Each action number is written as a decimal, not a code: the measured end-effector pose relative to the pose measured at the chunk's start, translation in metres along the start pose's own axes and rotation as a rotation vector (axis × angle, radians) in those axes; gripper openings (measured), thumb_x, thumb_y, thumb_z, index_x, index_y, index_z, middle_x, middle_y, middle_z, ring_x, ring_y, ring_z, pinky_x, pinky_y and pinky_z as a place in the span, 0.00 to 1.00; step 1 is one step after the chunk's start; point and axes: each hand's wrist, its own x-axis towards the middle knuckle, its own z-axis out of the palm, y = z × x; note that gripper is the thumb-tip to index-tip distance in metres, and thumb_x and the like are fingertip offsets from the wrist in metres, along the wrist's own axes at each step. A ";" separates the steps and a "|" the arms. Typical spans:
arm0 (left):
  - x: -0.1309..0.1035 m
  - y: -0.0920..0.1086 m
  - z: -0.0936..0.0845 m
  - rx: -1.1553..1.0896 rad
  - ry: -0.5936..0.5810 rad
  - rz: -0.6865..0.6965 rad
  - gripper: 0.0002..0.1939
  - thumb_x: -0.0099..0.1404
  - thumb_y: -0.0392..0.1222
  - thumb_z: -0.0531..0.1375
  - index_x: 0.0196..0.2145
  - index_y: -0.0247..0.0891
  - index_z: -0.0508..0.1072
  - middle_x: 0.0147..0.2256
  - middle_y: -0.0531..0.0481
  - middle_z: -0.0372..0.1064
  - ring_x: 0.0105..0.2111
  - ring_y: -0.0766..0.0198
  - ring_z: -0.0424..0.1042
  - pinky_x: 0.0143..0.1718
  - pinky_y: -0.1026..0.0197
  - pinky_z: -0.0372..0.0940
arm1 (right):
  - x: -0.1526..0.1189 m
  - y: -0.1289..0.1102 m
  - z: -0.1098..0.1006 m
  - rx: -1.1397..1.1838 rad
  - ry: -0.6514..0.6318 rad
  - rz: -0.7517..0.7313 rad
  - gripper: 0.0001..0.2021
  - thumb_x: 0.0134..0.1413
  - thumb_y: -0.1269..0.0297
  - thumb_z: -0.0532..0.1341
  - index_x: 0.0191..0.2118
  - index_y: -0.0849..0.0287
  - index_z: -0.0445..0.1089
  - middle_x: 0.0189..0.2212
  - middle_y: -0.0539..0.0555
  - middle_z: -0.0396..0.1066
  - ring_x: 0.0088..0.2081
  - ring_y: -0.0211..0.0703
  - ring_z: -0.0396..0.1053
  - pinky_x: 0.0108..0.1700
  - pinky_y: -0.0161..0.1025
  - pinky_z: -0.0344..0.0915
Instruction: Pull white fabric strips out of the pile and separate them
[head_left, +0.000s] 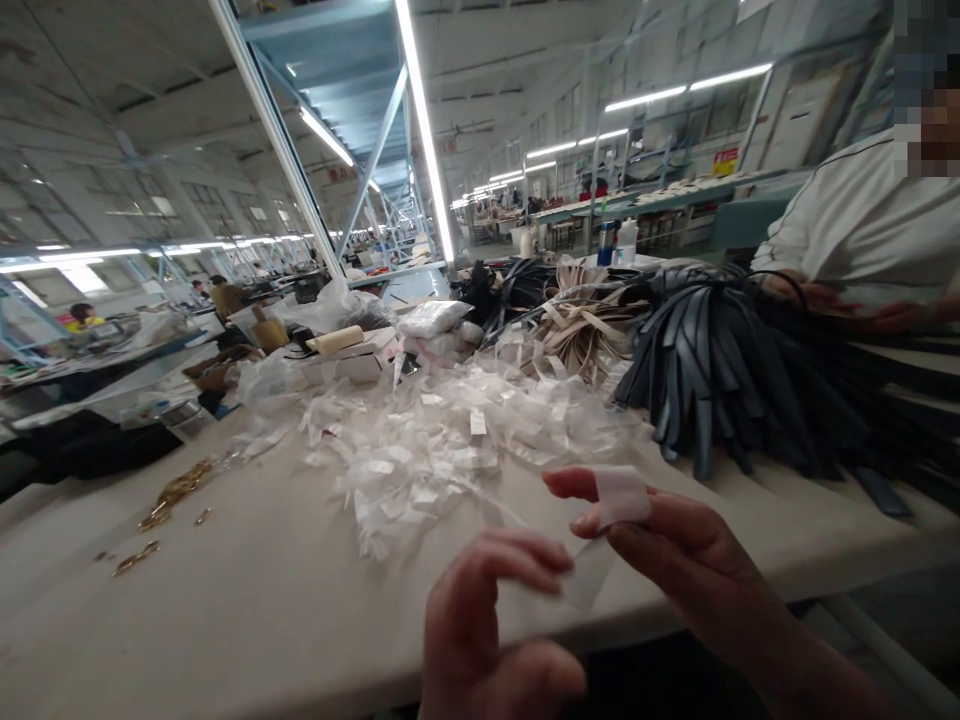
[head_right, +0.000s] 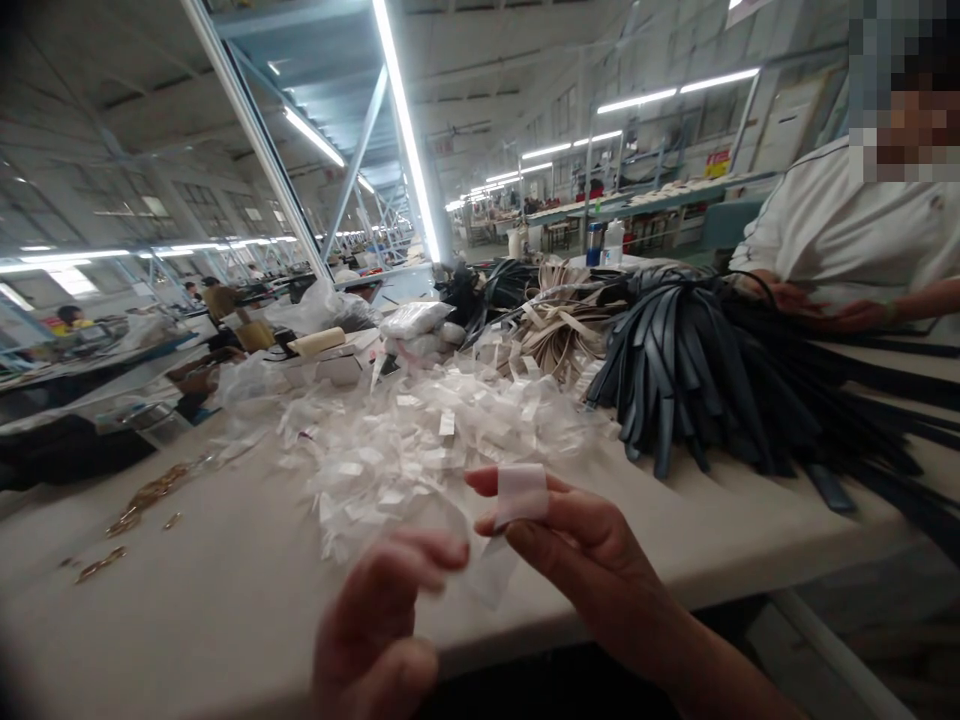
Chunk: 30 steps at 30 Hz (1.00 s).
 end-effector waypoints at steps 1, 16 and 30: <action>0.011 -0.002 0.005 -0.014 0.024 0.062 0.41 0.48 0.69 0.66 0.54 0.44 0.72 0.56 0.42 0.70 0.58 0.41 0.63 0.59 0.43 0.61 | -0.001 -0.003 0.002 -0.020 -0.021 -0.015 0.08 0.62 0.56 0.62 0.39 0.46 0.80 0.54 0.52 0.73 0.56 0.50 0.70 0.54 0.40 0.70; -0.002 -0.069 -0.005 -0.353 -0.106 -0.246 0.21 0.54 0.58 0.68 0.30 0.33 0.77 0.18 0.53 0.68 0.20 0.69 0.64 0.26 0.65 0.59 | 0.017 0.033 -0.037 0.194 0.455 0.014 0.07 0.52 0.52 0.69 0.33 0.46 0.80 0.44 0.50 0.78 0.52 0.49 0.73 0.57 0.47 0.66; -0.014 -0.104 -0.048 0.331 -0.056 -0.051 0.20 0.59 0.52 0.64 0.46 0.41 0.77 0.46 0.45 0.77 0.45 0.54 0.75 0.46 0.58 0.69 | 0.011 0.043 -0.033 0.497 -0.022 0.331 0.16 0.56 0.53 0.63 0.28 0.63 0.73 0.27 0.55 0.76 0.25 0.38 0.73 0.30 0.34 0.69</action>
